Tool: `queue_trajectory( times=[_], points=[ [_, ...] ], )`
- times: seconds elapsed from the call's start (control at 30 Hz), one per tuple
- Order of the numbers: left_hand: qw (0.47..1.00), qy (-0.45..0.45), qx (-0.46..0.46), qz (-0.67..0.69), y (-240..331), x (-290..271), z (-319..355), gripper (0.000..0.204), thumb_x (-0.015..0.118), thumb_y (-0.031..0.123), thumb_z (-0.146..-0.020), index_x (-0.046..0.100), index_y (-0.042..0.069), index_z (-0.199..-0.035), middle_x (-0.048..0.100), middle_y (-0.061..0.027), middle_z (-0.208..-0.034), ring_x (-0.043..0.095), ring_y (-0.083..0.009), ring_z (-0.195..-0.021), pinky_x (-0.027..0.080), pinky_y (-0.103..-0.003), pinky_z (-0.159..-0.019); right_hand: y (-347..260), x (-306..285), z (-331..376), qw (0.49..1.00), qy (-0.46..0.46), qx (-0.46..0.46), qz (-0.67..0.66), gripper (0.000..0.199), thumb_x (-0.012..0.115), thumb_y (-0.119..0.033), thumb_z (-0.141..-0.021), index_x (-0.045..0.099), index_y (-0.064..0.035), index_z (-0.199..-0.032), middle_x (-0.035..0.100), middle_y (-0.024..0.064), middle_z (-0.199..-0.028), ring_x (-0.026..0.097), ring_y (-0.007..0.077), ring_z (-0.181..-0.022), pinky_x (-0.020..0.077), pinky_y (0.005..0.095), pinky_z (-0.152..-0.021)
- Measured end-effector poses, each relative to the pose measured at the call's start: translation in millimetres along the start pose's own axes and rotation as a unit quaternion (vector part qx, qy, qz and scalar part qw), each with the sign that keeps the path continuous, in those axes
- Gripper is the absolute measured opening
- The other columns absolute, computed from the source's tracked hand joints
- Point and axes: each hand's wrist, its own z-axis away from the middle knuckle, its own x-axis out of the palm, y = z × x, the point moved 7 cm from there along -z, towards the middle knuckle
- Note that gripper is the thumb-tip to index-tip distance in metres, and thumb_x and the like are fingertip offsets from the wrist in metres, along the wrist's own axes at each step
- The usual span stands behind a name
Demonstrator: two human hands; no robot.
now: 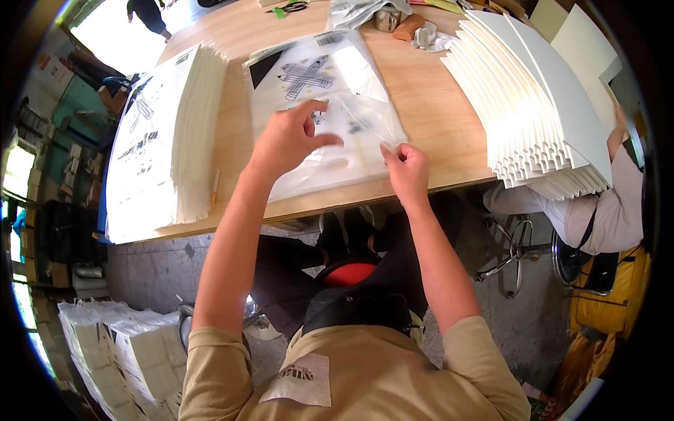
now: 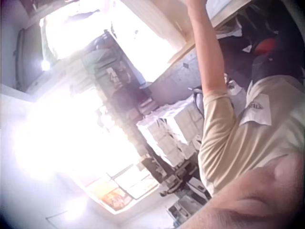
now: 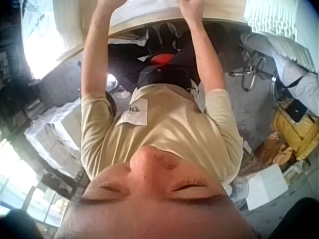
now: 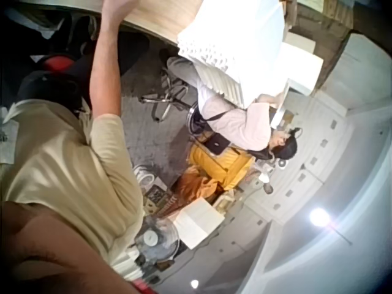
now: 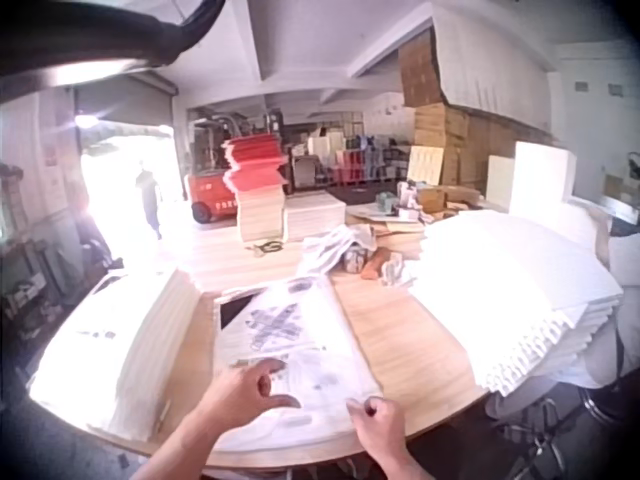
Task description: The person repeatedly takes stacks of white paper sheets and places them into clear plastic packaging bags. They smooth the contents and fold the top of the bags to seal them, then move the packaged items to a pile on the table. The process is repeated for multiple units throughout the clip.
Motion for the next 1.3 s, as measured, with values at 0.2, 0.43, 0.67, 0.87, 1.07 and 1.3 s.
queue_trajectory(
  times=[0.2,0.43,0.67,0.87,1.07,1.3],
  points=[
    [0.982,0.108,0.034,-0.149,27.6,26.3,11.0,0.071,0.081,0.042,-0.073,0.058,0.005,-0.129,0.062,-0.0111,-0.099,0.063,-0.0291,-0.095,0.052,-0.039,-0.081,-13.5,2.1,7.4,0.999,-0.001,-0.035,0.022,0.043,0.072,-0.023,-0.086,0.051,0.0032,-0.06,0.042,0.0071,-0.048,0.035,0.013,-0.048,0.0338,0.0327,-0.047],
    [0.981,0.088,-0.063,-0.159,-20.9,26.2,8.3,0.021,0.063,0.016,-0.084,0.067,0.008,-0.103,0.069,-0.0137,-0.093,0.065,-0.0343,-0.092,0.052,-0.043,-0.078,-8.2,-10.3,7.4,0.998,0.023,-0.053,0.007,0.046,0.071,-0.025,-0.089,0.049,0.0027,-0.059,0.037,0.007,-0.047,0.031,0.0121,-0.049,0.03,0.0338,-0.046],
    [0.979,0.138,0.039,-0.145,21.9,17.9,11.1,0.011,0.058,0.008,-0.09,0.061,0.008,-0.1,0.069,-0.0157,-0.086,0.064,-0.0391,-0.073,0.051,-0.047,-0.065,-70.4,-36.6,48.7,0.906,0.172,-0.354,0.155,0.018,0.072,-0.019,-0.086,0.065,-0.0026,-0.085,0.062,0.0098,-0.076,0.06,0.0248,-0.066,0.0468,0.0349,-0.059],
    [0.969,0.092,0.133,-0.187,50.4,39.1,25.4,0.006,0.061,0.009,-0.089,0.059,0.007,-0.094,0.065,-0.0114,-0.075,0.065,-0.0332,-0.065,0.051,-0.042,-0.056,-80.4,17.7,65.4,0.897,-0.149,-0.361,0.205,0.04,0.057,0.001,-0.08,0.06,0.0055,-0.12,0.063,0.0212,-0.121,0.059,0.0376,-0.112,0.0481,0.0409,-0.098],
    [0.969,0.021,0.182,-0.163,98.4,59.6,49.5,0.017,0.058,0.001,-0.078,0.052,0.003,-0.093,0.059,-0.0121,-0.076,0.064,-0.0312,-0.065,0.051,-0.04,-0.056,-31.9,58.4,37.3,0.908,-0.247,-0.302,0.155,0.049,0.053,-0.016,-0.096,0.044,0.0026,-0.141,0.059,0.0208,-0.127,0.059,0.0318,-0.116,0.0448,0.0404,-0.1],
    [0.961,-0.02,0.244,-0.125,155.3,62.5,85.1,0.02,0.059,0.001,-0.074,0.051,0.001,-0.092,0.057,-0.0104,-0.076,0.063,-0.0285,-0.066,0.051,-0.038,-0.058,-71.5,148.1,-11.2,0.938,-0.196,-0.229,0.169,0.049,0.056,-0.024,-0.098,0.047,0.0001,-0.14,0.061,0.019,-0.127,0.059,0.0305,-0.116,0.0448,0.0383,-0.099]
  ],
)
